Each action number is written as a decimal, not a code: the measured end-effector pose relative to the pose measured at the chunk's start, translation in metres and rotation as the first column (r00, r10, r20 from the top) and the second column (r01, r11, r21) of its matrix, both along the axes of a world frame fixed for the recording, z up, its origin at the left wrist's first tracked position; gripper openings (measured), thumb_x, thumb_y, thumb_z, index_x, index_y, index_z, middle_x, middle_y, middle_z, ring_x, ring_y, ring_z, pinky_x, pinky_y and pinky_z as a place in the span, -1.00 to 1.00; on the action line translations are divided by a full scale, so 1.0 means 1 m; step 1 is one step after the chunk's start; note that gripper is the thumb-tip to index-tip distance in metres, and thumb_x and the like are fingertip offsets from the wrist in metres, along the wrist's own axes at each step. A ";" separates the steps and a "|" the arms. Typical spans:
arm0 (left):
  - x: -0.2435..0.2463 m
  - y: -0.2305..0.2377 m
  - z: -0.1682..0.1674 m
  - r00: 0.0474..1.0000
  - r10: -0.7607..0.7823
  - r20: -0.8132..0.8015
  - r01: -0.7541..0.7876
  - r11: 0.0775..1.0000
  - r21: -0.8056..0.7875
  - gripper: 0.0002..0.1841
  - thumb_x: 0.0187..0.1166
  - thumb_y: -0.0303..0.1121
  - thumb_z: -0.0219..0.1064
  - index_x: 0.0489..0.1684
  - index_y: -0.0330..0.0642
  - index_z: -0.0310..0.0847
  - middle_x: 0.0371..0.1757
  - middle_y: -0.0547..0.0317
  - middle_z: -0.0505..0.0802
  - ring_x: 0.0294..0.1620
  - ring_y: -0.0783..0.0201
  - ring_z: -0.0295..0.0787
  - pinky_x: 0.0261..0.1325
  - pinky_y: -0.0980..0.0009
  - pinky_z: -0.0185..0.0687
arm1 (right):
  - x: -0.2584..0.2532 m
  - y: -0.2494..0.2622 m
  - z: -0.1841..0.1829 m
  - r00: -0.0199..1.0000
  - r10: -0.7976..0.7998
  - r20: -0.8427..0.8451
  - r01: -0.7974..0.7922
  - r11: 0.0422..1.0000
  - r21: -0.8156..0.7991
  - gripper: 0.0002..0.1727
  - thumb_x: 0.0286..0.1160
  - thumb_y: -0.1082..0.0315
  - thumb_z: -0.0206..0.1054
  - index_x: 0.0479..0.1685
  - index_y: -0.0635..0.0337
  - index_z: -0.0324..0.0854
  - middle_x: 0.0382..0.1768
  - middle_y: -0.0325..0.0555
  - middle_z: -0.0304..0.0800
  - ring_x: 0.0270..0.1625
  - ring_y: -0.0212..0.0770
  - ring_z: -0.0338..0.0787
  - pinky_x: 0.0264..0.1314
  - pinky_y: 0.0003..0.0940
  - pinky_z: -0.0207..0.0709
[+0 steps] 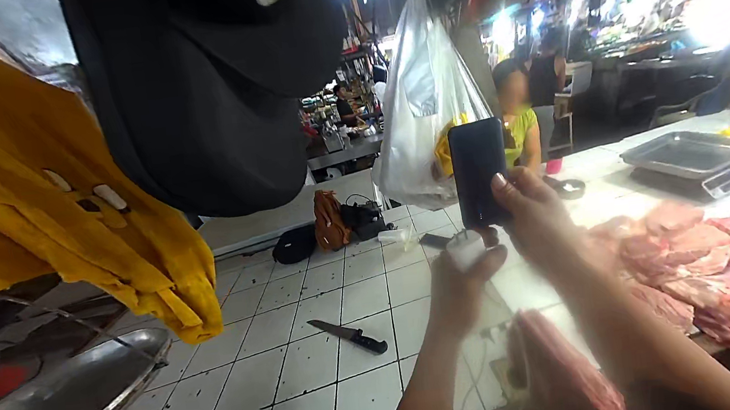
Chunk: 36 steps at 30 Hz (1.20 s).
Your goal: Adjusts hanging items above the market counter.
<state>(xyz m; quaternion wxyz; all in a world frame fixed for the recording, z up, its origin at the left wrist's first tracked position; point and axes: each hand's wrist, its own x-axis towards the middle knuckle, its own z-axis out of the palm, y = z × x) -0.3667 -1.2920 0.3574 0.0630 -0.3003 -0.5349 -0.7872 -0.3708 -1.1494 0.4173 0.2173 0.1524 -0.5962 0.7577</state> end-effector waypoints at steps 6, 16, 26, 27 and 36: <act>-0.001 -0.004 -0.012 0.992 0.122 0.015 -0.116 0.971 -0.208 -0.70 0.41 -0.35 0.61 0.00 -0.32 0.79 -0.10 0.02 0.93 0.01 0.22 0.90 0.22 0.25 0.83 | -0.004 -0.005 -0.029 0.997 -0.005 0.074 0.014 0.992 -0.126 -0.73 0.80 0.18 0.21 0.29 0.10 0.49 0.02 -0.09 0.79 -0.02 -0.20 0.86 0.05 -0.20 0.81; -0.008 -0.003 -0.050 0.964 0.227 0.141 -0.162 0.917 -0.365 -0.72 0.35 -0.30 0.65 -0.09 -0.25 0.84 -0.18 0.12 0.95 -0.08 0.30 0.91 0.13 0.30 0.85 | -0.017 0.017 -0.061 0.985 -0.112 0.131 0.146 0.944 -0.295 -0.66 0.82 0.12 0.19 0.35 0.11 0.45 0.11 -0.11 0.75 0.12 -0.21 0.83 0.25 -0.15 0.76; -0.102 -0.030 -0.086 0.729 0.177 0.661 -0.294 0.953 0.069 -0.81 0.80 -0.24 0.15 0.10 -0.10 0.57 -0.14 0.10 0.84 -0.28 0.25 0.80 -0.33 0.37 0.72 | 0.024 0.109 -0.115 0.923 -0.275 0.268 0.338 0.913 -0.228 -0.69 0.83 0.19 0.16 0.35 0.14 0.53 0.06 -0.05 0.81 0.06 -0.13 0.87 0.17 -0.07 0.80; -0.112 -0.037 -0.085 0.714 0.163 0.681 -0.317 0.943 0.107 -0.81 0.81 -0.17 0.12 0.02 -0.03 0.55 -0.18 0.16 0.82 -0.29 0.27 0.80 -0.34 0.37 0.72 | 0.033 0.121 -0.125 0.910 -0.308 0.277 0.372 0.902 -0.218 -0.71 0.83 0.22 0.16 0.31 0.16 0.56 0.03 -0.05 0.82 0.04 -0.15 0.87 0.16 -0.08 0.81; -0.171 -0.067 -0.070 0.704 0.230 0.671 -0.533 0.796 0.286 -0.73 0.81 0.02 0.12 -0.10 0.05 0.42 -0.26 0.27 0.76 -0.28 0.34 0.80 -0.19 0.37 0.81 | 0.098 0.191 -0.220 0.816 -0.250 0.521 0.415 0.881 -0.229 -0.72 0.80 0.30 0.08 0.29 0.23 0.48 -0.03 -0.08 0.84 -0.02 -0.19 0.89 0.09 -0.16 0.84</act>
